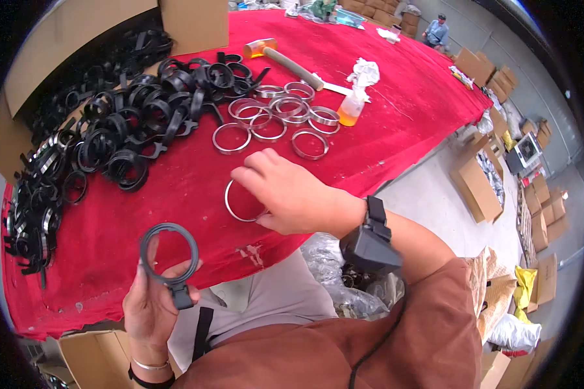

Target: Assembling black plastic circular brackets with silver metal rings.

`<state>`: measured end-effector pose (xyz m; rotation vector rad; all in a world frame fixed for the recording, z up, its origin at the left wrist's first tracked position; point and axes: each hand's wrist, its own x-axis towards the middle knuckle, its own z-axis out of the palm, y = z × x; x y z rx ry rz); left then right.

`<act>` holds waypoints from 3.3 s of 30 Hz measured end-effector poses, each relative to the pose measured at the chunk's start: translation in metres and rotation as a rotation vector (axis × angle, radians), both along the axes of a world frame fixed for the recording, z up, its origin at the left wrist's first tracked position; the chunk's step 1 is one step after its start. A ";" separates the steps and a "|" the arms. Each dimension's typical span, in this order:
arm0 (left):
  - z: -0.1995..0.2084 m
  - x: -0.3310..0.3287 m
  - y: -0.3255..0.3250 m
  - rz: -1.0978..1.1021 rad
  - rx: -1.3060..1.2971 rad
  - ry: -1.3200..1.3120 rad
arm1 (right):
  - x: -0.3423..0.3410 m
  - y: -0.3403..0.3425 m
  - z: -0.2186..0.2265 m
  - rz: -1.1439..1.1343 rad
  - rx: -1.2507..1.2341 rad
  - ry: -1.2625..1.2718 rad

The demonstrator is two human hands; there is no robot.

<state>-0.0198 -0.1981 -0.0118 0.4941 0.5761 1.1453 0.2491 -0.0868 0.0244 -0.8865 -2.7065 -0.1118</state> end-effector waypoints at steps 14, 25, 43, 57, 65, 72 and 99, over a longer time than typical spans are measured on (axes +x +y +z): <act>0.008 0.006 0.007 0.041 0.075 0.311 | -0.080 -0.027 0.027 0.127 -0.588 0.363; 0.013 -0.003 0.006 0.001 0.176 0.402 | -0.092 -0.031 0.021 0.171 -0.442 0.389; 0.027 -0.060 0.006 0.436 0.393 1.178 | -0.199 0.008 0.001 -0.035 -0.694 0.794; 0.061 -0.156 0.135 0.874 1.151 1.939 | -0.166 0.114 0.018 -0.305 -0.711 0.597; 0.025 -0.072 0.082 0.012 0.746 1.641 | -0.095 0.041 -0.013 -0.206 -0.623 0.613; 0.027 -0.047 0.056 0.020 0.402 1.128 | -0.032 0.068 -0.042 -0.730 -0.099 0.428; 0.008 -0.023 0.009 0.140 0.088 0.125 | -0.035 0.020 -0.031 -0.014 0.068 0.684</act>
